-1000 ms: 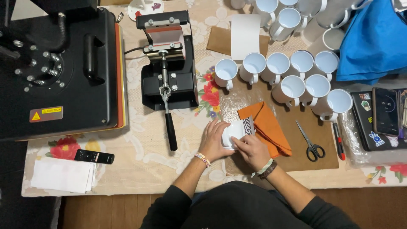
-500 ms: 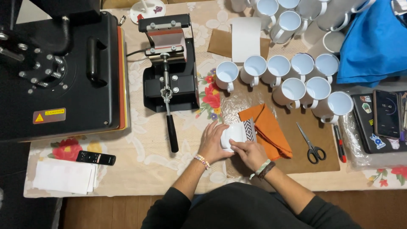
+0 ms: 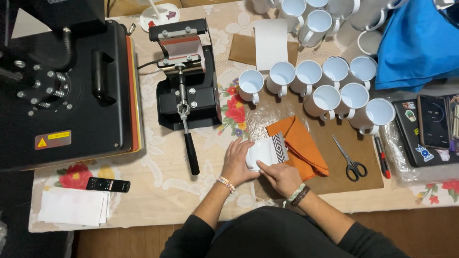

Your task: The person applies a printed transfer sheet to a white ceramic mug, smoothing it by hand and peeling off the backing. They then wipe the mug with an orange cloth, apply a brown paper sheet, and place the mug into a mug press machine.

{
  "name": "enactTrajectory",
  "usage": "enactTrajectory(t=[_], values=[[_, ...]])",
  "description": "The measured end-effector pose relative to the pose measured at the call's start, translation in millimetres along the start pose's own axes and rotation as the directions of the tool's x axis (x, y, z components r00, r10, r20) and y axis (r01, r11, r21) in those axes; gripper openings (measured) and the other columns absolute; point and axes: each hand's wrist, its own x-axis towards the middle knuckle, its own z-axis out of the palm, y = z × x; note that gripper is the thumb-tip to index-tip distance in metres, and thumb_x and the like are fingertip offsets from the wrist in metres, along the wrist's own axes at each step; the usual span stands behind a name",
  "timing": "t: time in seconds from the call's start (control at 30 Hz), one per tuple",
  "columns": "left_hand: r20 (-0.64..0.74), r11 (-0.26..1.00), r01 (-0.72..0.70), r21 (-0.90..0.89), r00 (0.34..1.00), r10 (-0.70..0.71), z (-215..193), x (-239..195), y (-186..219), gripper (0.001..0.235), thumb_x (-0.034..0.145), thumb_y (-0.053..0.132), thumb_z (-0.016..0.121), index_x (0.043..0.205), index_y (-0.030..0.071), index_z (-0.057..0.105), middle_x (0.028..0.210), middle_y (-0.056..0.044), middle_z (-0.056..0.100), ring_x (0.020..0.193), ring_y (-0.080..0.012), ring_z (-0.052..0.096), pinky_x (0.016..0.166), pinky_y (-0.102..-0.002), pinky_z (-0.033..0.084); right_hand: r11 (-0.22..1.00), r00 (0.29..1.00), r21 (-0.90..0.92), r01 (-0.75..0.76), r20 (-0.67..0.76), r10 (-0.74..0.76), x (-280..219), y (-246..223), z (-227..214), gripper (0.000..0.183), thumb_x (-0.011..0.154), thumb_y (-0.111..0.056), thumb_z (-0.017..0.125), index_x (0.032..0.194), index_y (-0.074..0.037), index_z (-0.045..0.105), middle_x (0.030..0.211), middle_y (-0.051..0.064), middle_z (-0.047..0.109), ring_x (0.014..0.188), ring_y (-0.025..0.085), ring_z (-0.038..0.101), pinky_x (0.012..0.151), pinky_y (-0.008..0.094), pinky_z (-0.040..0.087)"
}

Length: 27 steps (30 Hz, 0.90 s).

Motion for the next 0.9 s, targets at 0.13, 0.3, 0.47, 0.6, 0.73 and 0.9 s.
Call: enactTrajectory(t=[0.13,0.3,0.47,0.6,0.73,0.9], values=[[-0.003,1.0,0.001,0.029,1.0,-0.001,1.8,-0.1,1.9,0.1,0.05,0.035,0.09,0.138,0.014,0.05,0.138,-0.009,0.056,0.143,-0.0386,0.036,0.123,-0.053,0.019,0.982,0.995,-0.179,0.062,0.09,-0.047,3.4,-2.8,-6.2,0.036,0.099,-0.046,0.048,0.133,-0.043,0.06,0.067,-0.003,0.072,0.068,0.017,0.071,0.061,0.032,0.058],[0.0,1.0,-0.004,0.017,1.0,0.004,0.8,1.0,-1.1,0.1,0.049,0.035,0.091,0.138,0.013,0.05,0.138,-0.01,0.056,0.143,-0.0383,0.036,0.123,-0.053,0.018,0.977,0.922,-0.03,-0.209,0.327,0.207,29.3,-19.3,-23.8,0.028,0.096,-0.05,0.053,0.114,-0.041,0.074,0.064,0.01,0.072,0.074,0.034,0.074,0.068,0.043,0.057],[0.003,1.0,-0.007,-0.004,1.0,0.007,1.7,-3.4,-3.1,0.104,0.048,0.043,0.092,0.139,0.015,0.05,0.137,-0.008,0.056,0.142,-0.0371,0.037,0.123,-0.052,0.019,-0.26,0.848,0.923,-0.284,0.369,0.382,41.2,28.4,-17.0,0.038,0.102,-0.029,0.051,0.133,-0.009,0.06,0.045,-0.007,0.027,0.04,0.006,0.028,0.039,0.015,0.024],[-0.014,1.0,-0.026,0.007,1.0,0.026,8.5,-2.5,-7.6,0.105,0.049,0.043,0.092,0.14,0.013,0.05,0.137,-0.01,0.057,0.141,-0.0379,0.039,0.122,-0.053,0.02,0.477,0.933,0.833,-0.278,0.117,0.34,27.1,3.1,-18.9,0.027,0.094,-0.014,0.067,0.118,-0.01,0.076,0.037,0.004,0.052,0.04,0.01,0.041,0.042,0.019,0.035],[-0.073,0.997,-0.062,0.044,0.995,0.065,2.6,16.7,-4.3,0.101,0.051,0.043,0.092,0.138,0.011,0.051,0.136,-0.011,0.057,0.138,-0.0361,0.042,0.121,-0.05,0.024,0.808,0.953,0.537,-0.243,-0.024,0.302,30.1,9.9,-9.8,0.031,0.089,-0.03,0.074,0.119,-0.038,0.076,0.093,-0.003,0.08,0.087,0.018,0.076,0.068,0.027,0.058],[-0.06,0.993,-0.065,0.102,0.996,0.071,1.7,39.0,-6.4,0.107,0.048,0.042,0.091,0.14,0.007,0.048,0.136,-0.013,0.057,0.138,-0.0352,0.042,0.122,-0.051,0.023,0.966,0.969,0.142,-0.217,-0.086,0.23,59.6,19.7,-10.0,0.035,0.093,-0.043,0.065,0.128,-0.044,0.067,0.094,-0.005,0.079,0.087,0.021,0.074,0.073,0.036,0.059]])
